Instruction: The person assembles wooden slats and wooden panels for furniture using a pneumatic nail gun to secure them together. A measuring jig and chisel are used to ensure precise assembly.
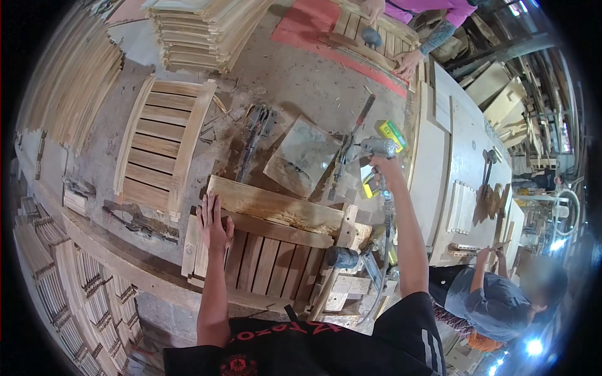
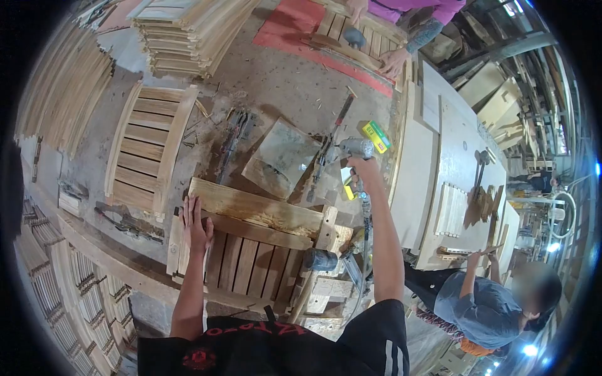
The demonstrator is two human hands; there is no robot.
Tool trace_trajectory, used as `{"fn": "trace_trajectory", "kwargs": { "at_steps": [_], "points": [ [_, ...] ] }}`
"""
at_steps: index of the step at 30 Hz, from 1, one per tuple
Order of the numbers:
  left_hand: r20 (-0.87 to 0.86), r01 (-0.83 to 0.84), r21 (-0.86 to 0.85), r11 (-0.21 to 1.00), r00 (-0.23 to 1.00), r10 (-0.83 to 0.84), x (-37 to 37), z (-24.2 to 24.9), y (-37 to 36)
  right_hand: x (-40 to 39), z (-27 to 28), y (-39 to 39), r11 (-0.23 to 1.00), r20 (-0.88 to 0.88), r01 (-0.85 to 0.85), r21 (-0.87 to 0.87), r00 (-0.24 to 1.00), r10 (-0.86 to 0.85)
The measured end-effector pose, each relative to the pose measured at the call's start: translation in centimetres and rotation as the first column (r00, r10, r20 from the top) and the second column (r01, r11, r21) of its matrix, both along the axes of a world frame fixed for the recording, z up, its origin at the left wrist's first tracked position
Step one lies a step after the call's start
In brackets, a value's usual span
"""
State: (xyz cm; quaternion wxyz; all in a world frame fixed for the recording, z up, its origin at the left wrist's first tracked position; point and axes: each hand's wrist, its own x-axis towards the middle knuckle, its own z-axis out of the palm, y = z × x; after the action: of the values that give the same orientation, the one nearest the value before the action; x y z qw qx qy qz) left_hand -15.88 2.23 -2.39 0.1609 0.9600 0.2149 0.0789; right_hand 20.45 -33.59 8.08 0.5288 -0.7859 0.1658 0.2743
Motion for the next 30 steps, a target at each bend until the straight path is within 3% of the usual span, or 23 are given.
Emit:
{"fn": "trace_trajectory", "kwargs": {
  "at_steps": [13,19,25,28,30],
  "points": [
    [0.013,-0.002,-0.001,1.0,1.0,0.002,0.0,-0.1,0.0,0.3,-0.9,-0.1,1.0,0.049,0.003,0.001,0.999,-0.003],
    [0.028,-0.003,0.003,1.0,1.0,0.003,0.0,-0.3,0.0,1.0,-0.5,0.0,0.998,-0.046,-0.009,-0.063,0.999,0.006],
    [-0.03,-0.013,-0.006,1.0,0.999,0.013,0.1,0.2,-0.1,4.6,-1.0,-0.5,0.987,-0.148,-0.152,-0.05,0.979,0.143],
    [-0.041,-0.005,-0.004,1.0,0.999,0.004,0.0,0.3,-0.3,4.8,0.8,-0.5,0.996,-0.217,-0.078,0.053,0.972,0.087],
    [-0.038,-0.001,0.0,1.0,0.999,0.001,0.1,0.2,0.0,3.8,2.9,-1.2,0.996,-0.168,-0.084,0.013,0.982,0.085]
  ]
}}
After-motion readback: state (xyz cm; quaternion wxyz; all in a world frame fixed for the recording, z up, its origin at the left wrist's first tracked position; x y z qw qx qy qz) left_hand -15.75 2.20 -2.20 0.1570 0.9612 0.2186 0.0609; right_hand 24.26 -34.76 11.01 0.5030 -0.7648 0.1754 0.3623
